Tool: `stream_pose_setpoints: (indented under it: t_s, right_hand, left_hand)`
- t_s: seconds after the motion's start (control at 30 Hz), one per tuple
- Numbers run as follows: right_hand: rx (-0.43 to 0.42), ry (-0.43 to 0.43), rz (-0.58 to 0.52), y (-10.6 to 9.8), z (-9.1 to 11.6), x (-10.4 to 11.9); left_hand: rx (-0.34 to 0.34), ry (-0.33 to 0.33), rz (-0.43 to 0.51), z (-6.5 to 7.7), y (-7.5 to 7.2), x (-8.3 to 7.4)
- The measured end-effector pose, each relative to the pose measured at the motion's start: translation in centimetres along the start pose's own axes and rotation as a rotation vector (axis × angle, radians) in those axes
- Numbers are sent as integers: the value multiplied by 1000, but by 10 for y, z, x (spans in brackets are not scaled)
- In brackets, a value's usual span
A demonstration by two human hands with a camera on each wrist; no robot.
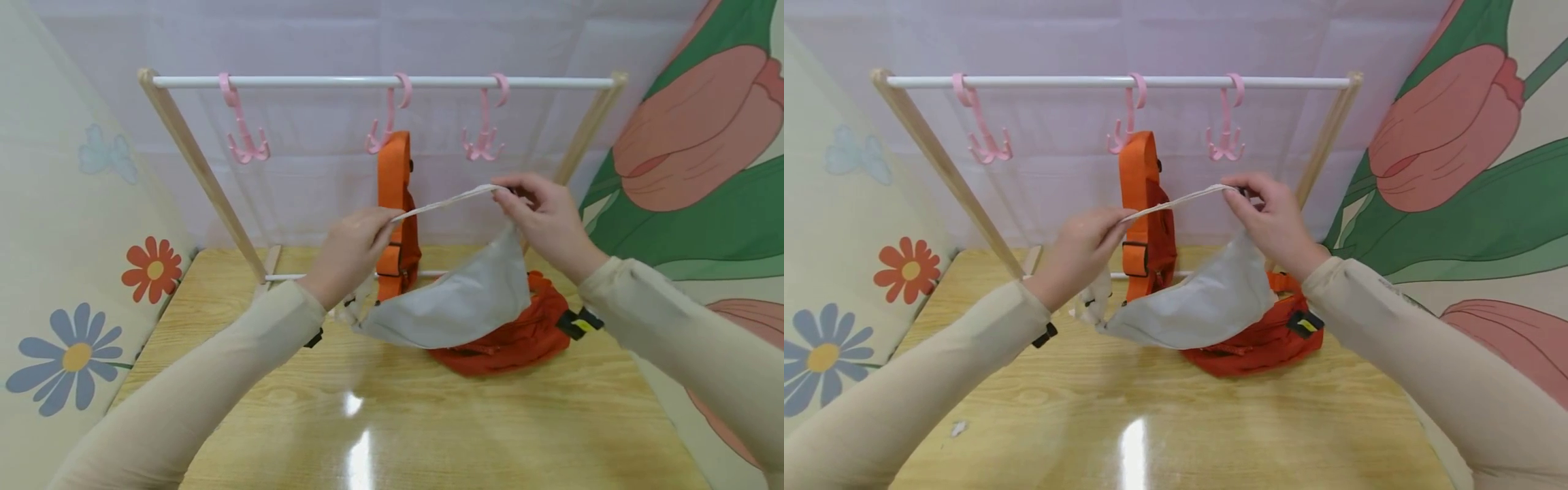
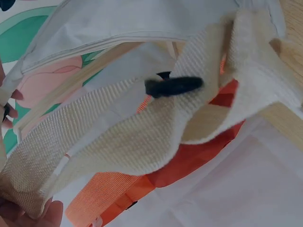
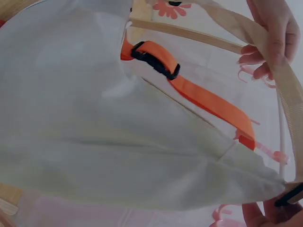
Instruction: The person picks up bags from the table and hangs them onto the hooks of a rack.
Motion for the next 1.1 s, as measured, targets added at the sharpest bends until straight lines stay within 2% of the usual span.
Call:
stream_pose_setpoints:
  t_s: [0.1, 0.2, 0.4, 0.53, 0.7, 0.87, 1.0, 1.1]
  right_hand:
    - [-6, 4, 45, -3, 5, -10]
    - [-8, -14, 55, -6, 11, -17]
    - [1, -53, -8, -1, 23, -24]
    - [45, -37, -55, 8, 31, -27]
    - [111, 25, -47, 15, 39, -30]
    - [137, 25, -84, 24, 38, -24]
    - [125, -7, -134, 31, 32, -18]
    - [103, 1, -178, 30, 28, -17]
  left_hand:
    - [28, -17, 14, -5, 4, -2]
    - [27, -15, 32, -11, 5, -5]
    - [8, -12, 18, -23, 6, -11]
    - [26, -39, 4, -30, 8, -15]
    - [69, -45, -12, -36, 13, -25]
    - [115, -48, -16, -39, 19, -32]
    - [130, -50, -40, -41, 22, -35]
    - [126, -45, -55, -42, 22, -36]
Point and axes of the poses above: each hand's wrist, its own z-axis away from the middle knuckle, its own y-axis out of the palm, x = y × z, the point moved 7 cm from there along -z, towards the middle knuckle, and after that the axes turned 10 degrees about -x, right-handed, at the moved point
